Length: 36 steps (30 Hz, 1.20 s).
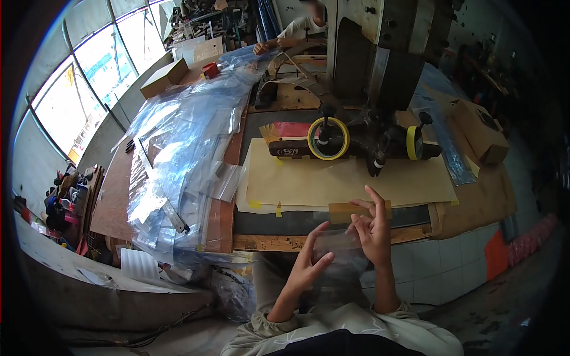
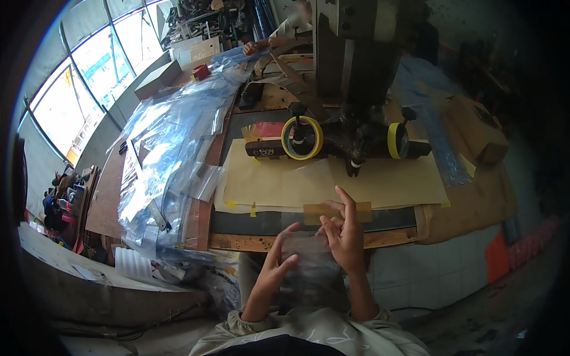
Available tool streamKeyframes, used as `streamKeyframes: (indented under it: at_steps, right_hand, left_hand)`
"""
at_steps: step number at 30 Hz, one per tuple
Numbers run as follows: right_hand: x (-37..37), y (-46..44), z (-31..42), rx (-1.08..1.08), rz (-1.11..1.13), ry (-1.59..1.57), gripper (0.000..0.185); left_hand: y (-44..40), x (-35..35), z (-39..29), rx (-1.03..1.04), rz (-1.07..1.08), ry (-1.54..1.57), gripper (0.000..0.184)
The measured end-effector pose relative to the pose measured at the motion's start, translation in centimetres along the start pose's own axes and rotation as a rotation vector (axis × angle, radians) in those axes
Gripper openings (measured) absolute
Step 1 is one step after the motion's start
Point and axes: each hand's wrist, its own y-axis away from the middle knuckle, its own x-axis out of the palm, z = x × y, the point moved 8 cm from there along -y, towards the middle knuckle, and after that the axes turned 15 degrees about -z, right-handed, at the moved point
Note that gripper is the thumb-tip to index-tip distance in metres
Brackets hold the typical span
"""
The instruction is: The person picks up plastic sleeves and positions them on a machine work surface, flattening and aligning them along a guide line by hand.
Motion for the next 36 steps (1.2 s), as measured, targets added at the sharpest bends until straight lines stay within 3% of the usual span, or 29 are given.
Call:
streamKeyframes:
  at_steps: [2,5,8,9,16,19,20,21,24,25,28,29,31,33,35,36]
  right_hand:
    - [-0.4,-0.2,-1.0,-0.018,-0.068,0.113,0.051]
    - [-1.0,-0.9,-1.4,-0.129,-0.218,0.379,0.04]
    - [-0.8,-0.9,0.3,-0.385,-0.332,0.652,0.029]
    - [-0.5,-1.1,0.4,-0.312,-0.328,0.647,0.021]
    - [-0.3,-0.8,-0.9,-0.434,-0.469,0.687,0.017]
    - [0.0,0.1,-0.6,-0.341,-0.4,0.295,0.011]
    - [0.4,0.5,0.1,-0.358,-0.35,0.314,0.01]
    - [0.7,1.1,0.7,-0.37,-0.297,0.335,0.011]
    - [1.2,1.9,-0.1,-0.435,-0.23,0.52,0.014]
    - [1.4,2.0,-0.8,-0.459,-0.229,0.605,0.015]
    - [1.7,1.3,-3.1,-0.336,-0.225,0.575,0.018]
    - [1.8,1.2,-3.0,-0.358,-0.224,0.583,0.019]
    - [2.0,0.8,-2.4,-0.411,-0.22,0.595,0.022]
    - [2.2,-0.6,-3.4,-0.425,-0.235,0.608,0.022]
    - [2.7,-2.2,-4.2,-0.445,-0.229,0.599,0.021]
    - [2.8,-2.9,-4.3,-0.454,-0.213,0.589,0.02]
  left_hand:
    - [0.4,0.8,-1.4,-0.059,0.076,0.049,0.059]
    - [0.6,0.6,-0.3,-0.16,0.183,-0.2,0.062]
    - [0.9,1.3,-0.9,-0.09,0.137,-0.278,0.06]
    - [1.0,1.4,-0.9,-0.088,0.128,-0.278,0.06]
    - [0.6,0.9,0.9,0.011,-0.029,-0.229,0.051]
    - [-1.8,-1.3,2.3,0.067,-0.122,-0.268,0.04]
    - [-2.5,-2.0,2.6,0.089,-0.148,-0.281,0.037]
    - [-2.5,-1.8,1.5,-0.016,-0.171,-0.268,0.034]
    - [-2.5,-1.2,-0.9,0.264,-0.12,-0.564,0.034]
    - [-2.8,-1.1,-1.1,0.403,-0.079,-0.663,0.047]
    - [-1.9,-2.1,-0.5,0.088,-0.194,-0.637,0.067]
    - [-1.6,-2.0,-0.3,0.111,-0.123,-0.56,0.082]
    - [-1.5,-1.1,-1.6,0.514,-0.077,-0.557,0.079]
    - [-1.0,-1.0,-1.2,0.565,-0.008,-0.509,0.074]
    - [-1.1,-1.3,-0.1,0.275,0.09,-0.43,0.068]
    - [-1.1,-1.2,-0.4,0.304,0.109,-0.483,0.063]
